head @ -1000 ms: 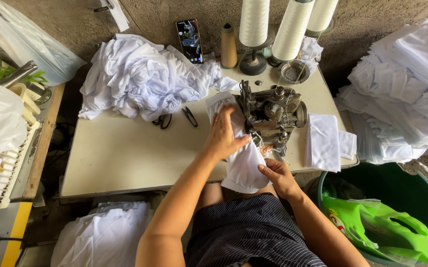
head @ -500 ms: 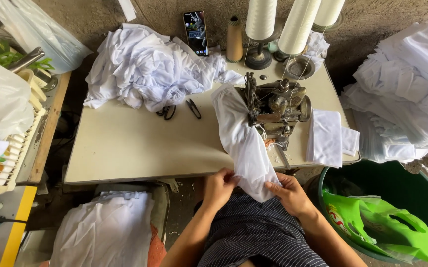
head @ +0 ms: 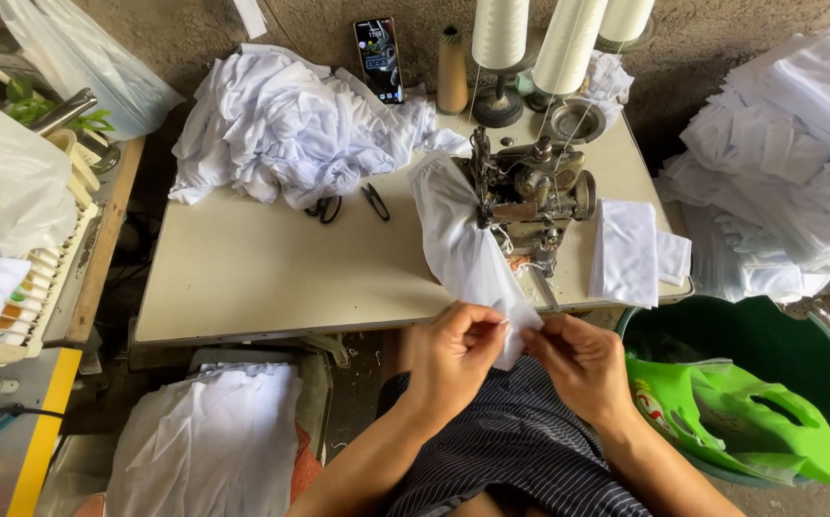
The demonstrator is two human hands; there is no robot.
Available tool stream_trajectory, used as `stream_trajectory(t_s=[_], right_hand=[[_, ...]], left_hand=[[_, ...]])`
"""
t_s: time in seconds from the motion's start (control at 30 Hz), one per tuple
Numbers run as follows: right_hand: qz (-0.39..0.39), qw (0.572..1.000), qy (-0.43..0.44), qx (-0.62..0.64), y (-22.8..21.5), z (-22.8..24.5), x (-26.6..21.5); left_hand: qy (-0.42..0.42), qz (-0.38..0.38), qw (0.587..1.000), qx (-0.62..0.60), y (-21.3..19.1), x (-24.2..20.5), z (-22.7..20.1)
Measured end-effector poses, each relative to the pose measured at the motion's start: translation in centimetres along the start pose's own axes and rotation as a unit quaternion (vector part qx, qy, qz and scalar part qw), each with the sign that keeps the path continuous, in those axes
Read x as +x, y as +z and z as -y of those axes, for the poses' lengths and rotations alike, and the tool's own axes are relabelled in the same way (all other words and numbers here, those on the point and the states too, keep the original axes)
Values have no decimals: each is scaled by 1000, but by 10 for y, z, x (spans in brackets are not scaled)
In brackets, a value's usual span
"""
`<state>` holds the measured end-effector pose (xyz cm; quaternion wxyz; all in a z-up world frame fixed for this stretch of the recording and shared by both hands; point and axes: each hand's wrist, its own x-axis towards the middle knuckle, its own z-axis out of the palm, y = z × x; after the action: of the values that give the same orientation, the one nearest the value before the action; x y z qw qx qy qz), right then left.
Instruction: Picking up, aligning, and folding small white fabric pieces at a sewing workstation to prepare them for assembly.
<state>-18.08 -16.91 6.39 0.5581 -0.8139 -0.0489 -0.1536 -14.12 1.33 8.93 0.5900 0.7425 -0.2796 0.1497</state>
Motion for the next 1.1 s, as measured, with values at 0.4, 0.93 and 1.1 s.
stream_trajectory(t_s=[0.4, 0.93, 1.1], right_hand=[[5, 989, -111, -99, 0, 26, 0], [-9, 1000, -4, 25, -16, -22, 19], [-119, 964, 63, 231, -23, -43, 16]], left_hand=[[-18, 10, 1000, -19, 14, -10, 4], [-375, 73, 815, -435, 58, -11, 89], [-364, -204, 826, -378, 60, 8, 137]])
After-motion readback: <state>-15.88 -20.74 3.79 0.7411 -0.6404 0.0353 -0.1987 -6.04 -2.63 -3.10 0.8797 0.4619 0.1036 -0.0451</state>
